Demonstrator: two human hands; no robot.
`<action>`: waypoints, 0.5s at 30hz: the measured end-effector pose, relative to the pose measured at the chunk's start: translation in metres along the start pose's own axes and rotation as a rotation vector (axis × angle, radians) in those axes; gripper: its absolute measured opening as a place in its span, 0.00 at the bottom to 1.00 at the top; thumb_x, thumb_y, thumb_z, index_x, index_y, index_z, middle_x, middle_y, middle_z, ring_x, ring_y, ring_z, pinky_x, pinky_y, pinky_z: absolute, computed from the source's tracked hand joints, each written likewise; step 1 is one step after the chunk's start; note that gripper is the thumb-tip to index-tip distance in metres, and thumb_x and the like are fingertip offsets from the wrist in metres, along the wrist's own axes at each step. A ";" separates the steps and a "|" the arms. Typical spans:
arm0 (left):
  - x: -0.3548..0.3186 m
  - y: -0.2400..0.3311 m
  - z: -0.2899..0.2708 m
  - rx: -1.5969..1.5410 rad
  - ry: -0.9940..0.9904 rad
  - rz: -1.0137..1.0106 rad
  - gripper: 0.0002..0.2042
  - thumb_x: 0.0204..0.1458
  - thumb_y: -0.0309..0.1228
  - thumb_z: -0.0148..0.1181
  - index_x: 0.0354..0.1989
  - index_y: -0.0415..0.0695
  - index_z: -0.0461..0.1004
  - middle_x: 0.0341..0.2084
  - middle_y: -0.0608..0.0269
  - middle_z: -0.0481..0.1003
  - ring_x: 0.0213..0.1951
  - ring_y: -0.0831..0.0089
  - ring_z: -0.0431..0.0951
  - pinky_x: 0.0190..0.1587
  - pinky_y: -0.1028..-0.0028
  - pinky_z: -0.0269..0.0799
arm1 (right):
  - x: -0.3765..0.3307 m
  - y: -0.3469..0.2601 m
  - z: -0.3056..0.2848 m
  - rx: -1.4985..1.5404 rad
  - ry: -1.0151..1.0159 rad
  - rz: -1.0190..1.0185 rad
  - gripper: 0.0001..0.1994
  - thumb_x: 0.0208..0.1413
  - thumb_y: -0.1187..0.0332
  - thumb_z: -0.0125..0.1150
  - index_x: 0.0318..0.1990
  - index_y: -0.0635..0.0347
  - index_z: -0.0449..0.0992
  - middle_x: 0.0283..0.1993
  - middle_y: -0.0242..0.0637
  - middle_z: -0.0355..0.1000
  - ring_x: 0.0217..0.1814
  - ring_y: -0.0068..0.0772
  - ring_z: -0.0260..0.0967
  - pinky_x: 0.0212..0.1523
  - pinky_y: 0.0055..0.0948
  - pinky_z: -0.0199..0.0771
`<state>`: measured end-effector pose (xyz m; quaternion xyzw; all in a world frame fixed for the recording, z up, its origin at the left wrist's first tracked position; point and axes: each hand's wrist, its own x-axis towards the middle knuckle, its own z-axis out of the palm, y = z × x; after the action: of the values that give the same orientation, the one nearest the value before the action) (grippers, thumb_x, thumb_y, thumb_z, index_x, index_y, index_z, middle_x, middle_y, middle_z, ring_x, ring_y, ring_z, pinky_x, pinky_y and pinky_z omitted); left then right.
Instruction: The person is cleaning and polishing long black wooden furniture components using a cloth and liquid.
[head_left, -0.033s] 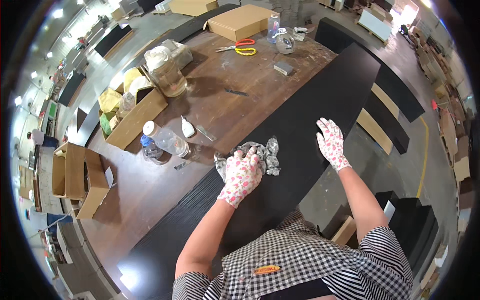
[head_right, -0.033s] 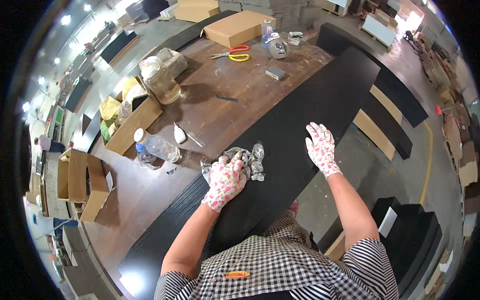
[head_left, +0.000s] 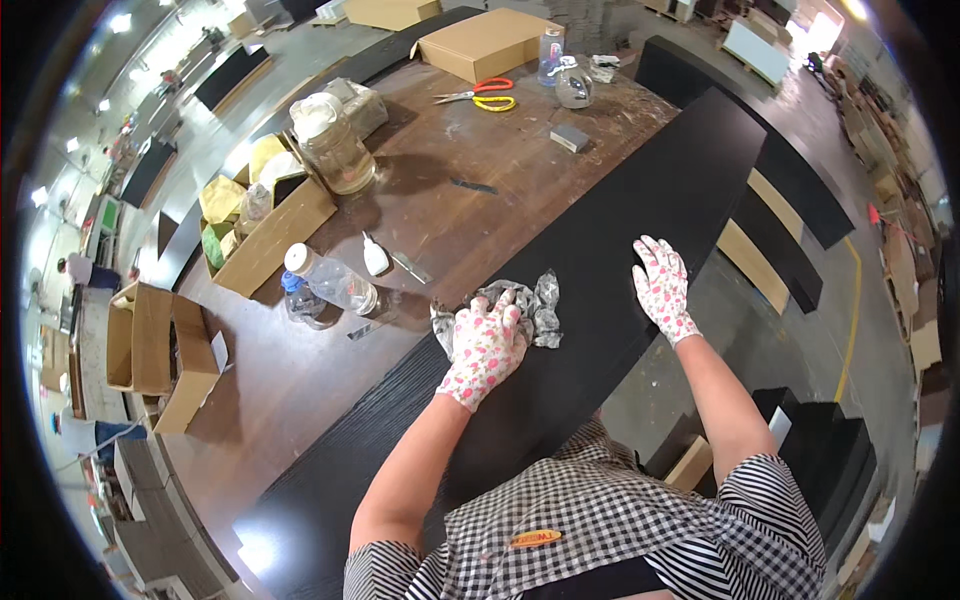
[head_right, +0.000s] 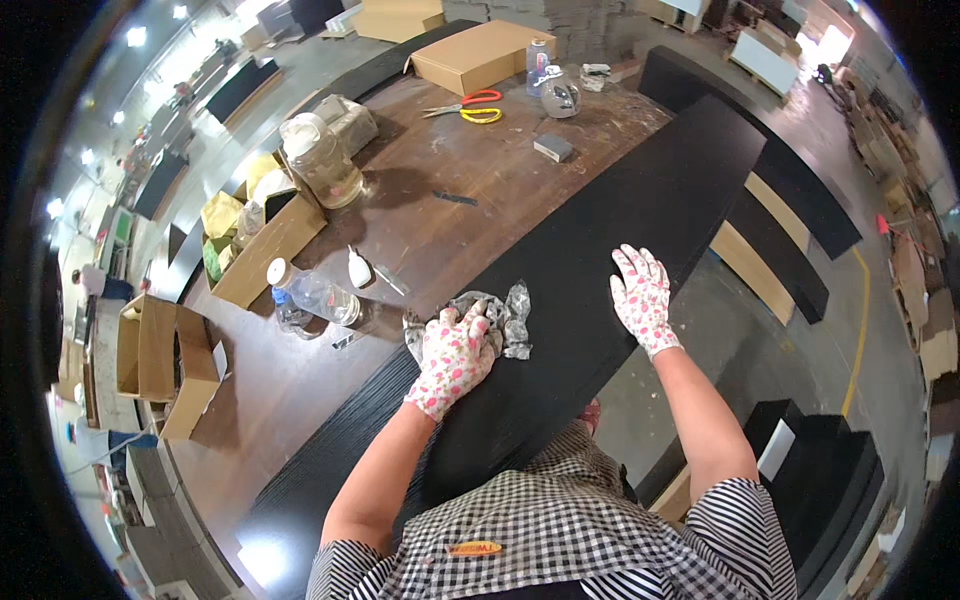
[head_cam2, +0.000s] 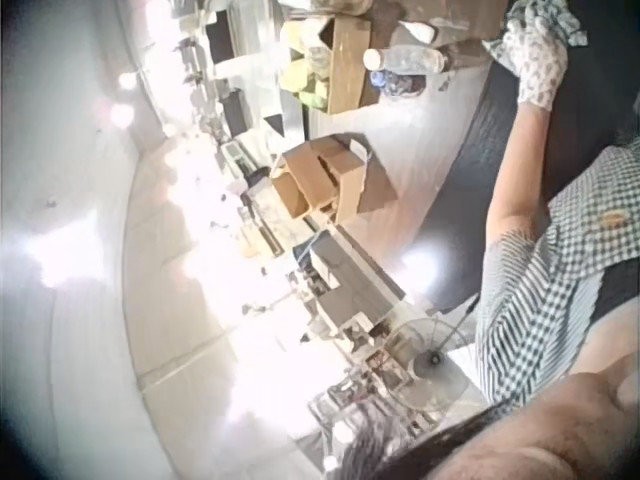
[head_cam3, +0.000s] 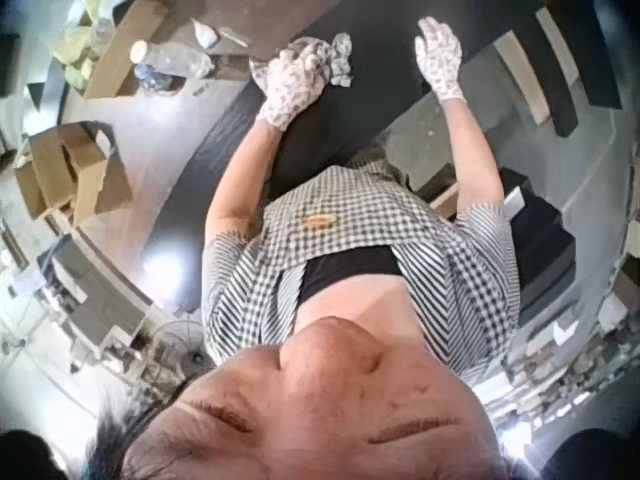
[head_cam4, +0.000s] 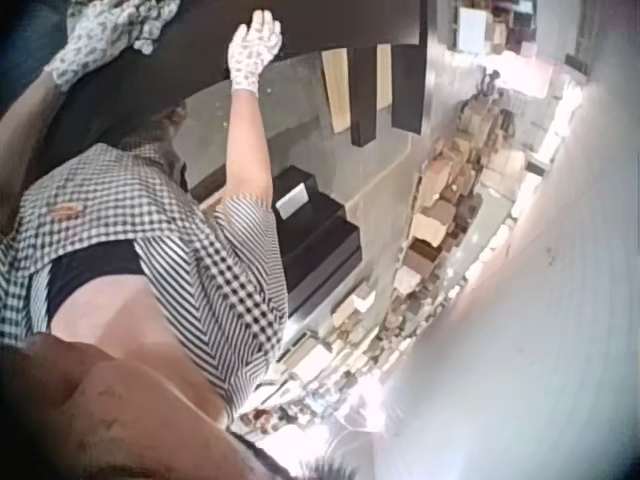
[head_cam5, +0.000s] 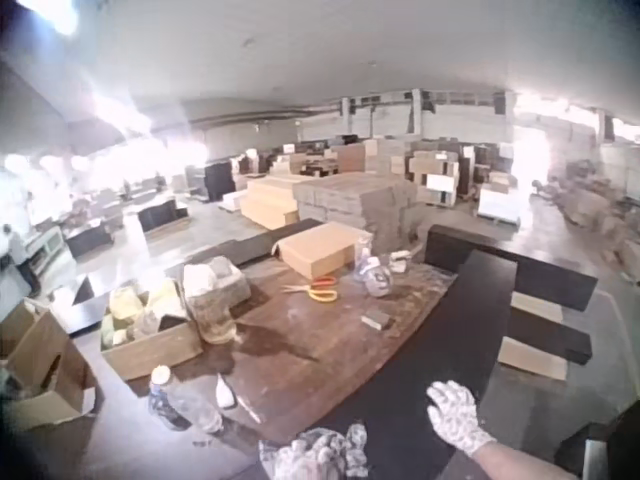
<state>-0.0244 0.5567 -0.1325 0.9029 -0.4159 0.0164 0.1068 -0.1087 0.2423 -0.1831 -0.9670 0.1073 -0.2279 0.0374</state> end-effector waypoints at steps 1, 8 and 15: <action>0.011 0.004 -0.001 0.020 -0.006 -0.016 0.18 0.43 0.36 0.56 0.43 0.41 0.75 0.55 0.55 0.71 0.45 0.52 0.71 0.42 0.55 0.70 | 0.002 -0.002 0.003 -0.020 0.000 0.009 0.22 0.55 0.63 0.56 0.58 0.52 0.69 0.63 0.35 0.64 0.66 0.44 0.57 0.66 0.47 0.53; 0.031 0.021 -0.001 0.089 -0.053 -0.125 0.18 0.43 0.36 0.57 0.43 0.40 0.75 0.53 0.56 0.72 0.45 0.54 0.71 0.43 0.56 0.70 | 0.027 0.042 -0.001 0.141 -0.074 -0.139 0.21 0.51 0.64 0.61 0.55 0.51 0.72 0.59 0.33 0.66 0.58 0.41 0.62 0.56 0.44 0.62; 0.056 0.043 -0.008 0.116 -0.100 -0.280 0.17 0.43 0.34 0.57 0.42 0.41 0.75 0.55 0.54 0.70 0.47 0.54 0.71 0.44 0.56 0.69 | 0.055 0.066 0.006 0.145 -0.062 -0.112 0.21 0.50 0.64 0.63 0.54 0.52 0.73 0.58 0.32 0.67 0.59 0.38 0.62 0.56 0.42 0.63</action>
<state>-0.0199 0.4888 -0.1106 0.9565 -0.2891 -0.0199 0.0350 -0.0700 0.1654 -0.1729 -0.9728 0.0353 -0.2069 0.0977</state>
